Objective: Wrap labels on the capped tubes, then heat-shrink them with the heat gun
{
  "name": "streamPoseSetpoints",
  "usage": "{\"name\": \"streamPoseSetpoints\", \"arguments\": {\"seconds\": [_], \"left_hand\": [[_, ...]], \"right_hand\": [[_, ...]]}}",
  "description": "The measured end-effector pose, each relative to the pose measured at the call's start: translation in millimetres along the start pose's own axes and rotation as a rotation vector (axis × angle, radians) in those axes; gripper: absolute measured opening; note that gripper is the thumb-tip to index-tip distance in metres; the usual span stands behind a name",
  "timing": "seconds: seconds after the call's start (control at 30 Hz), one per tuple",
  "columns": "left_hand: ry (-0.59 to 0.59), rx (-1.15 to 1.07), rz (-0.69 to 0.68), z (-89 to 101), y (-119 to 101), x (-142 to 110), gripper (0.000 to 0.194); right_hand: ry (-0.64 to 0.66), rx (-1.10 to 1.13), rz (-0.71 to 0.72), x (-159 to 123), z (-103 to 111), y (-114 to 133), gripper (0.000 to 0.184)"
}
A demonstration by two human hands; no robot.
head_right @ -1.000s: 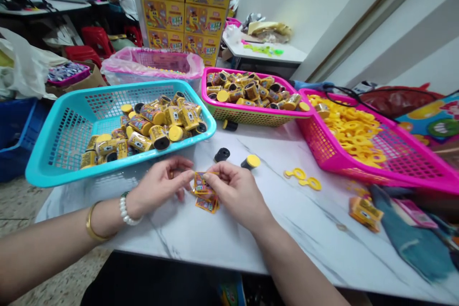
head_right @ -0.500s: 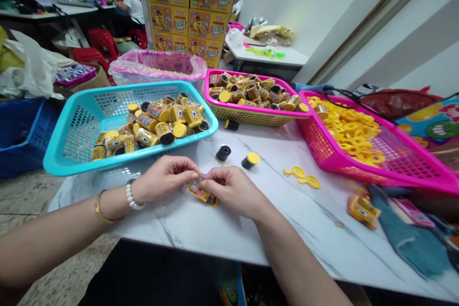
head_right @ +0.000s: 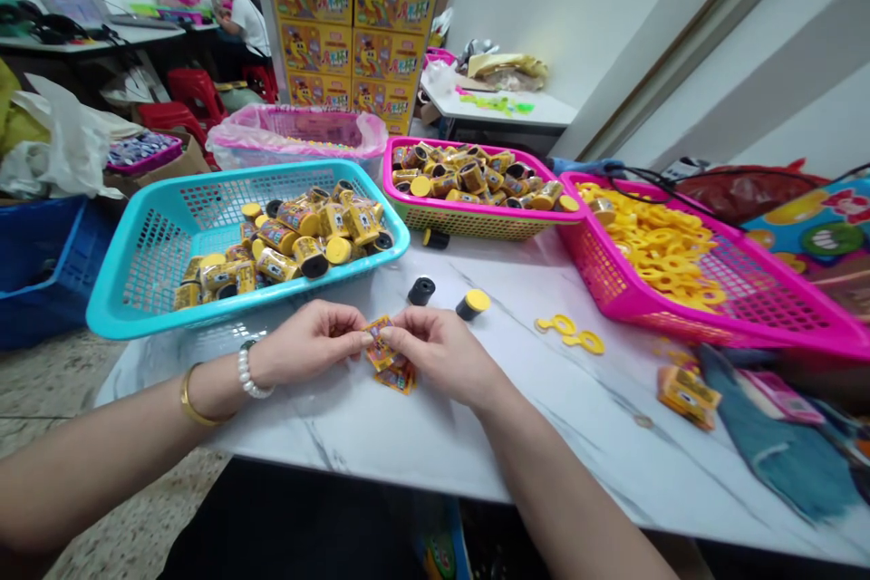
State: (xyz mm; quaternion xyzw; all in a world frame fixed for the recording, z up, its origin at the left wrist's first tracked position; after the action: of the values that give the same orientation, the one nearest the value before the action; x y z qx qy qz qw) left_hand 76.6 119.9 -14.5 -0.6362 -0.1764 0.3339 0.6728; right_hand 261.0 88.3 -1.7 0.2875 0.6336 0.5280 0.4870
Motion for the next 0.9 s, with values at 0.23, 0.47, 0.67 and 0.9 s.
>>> {"name": "streamPoseSetpoints", "arguments": {"seconds": [0.23, 0.47, 0.67, 0.9], "left_hand": [[-0.128, -0.288, 0.055, -2.2, 0.0, 0.4, 0.044], [-0.085, -0.074, 0.032, -8.8, 6.1, -3.4, 0.028], [-0.302, -0.348, 0.01, -4.5, 3.5, 1.1, 0.036], [-0.359, -0.448, -0.031, -12.9, -3.6, 0.4, 0.055]], "right_hand": [[0.107, -0.013, -0.011, -0.6, -0.2, -3.0, 0.038], [0.22, -0.488, 0.079, -7.2, -1.7, -4.8, 0.016], [-0.068, -0.101, 0.12, -3.9, 1.5, 0.1, 0.033], [-0.202, 0.192, 0.111, 8.5, -17.0, -19.0, 0.042]]}}
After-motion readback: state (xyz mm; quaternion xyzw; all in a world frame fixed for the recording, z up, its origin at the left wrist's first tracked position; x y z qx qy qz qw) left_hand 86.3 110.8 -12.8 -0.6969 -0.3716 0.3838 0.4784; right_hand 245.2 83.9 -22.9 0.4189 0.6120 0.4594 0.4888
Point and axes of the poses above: each hand's wrist, its own x-axis towards the middle knuckle, its own z-axis out of the back of the hand, y = z × x, the point moved 1 cm from there along x, towards the middle knuckle, and after that the axes turned 9 degrees about y, right-handed, at the moved point
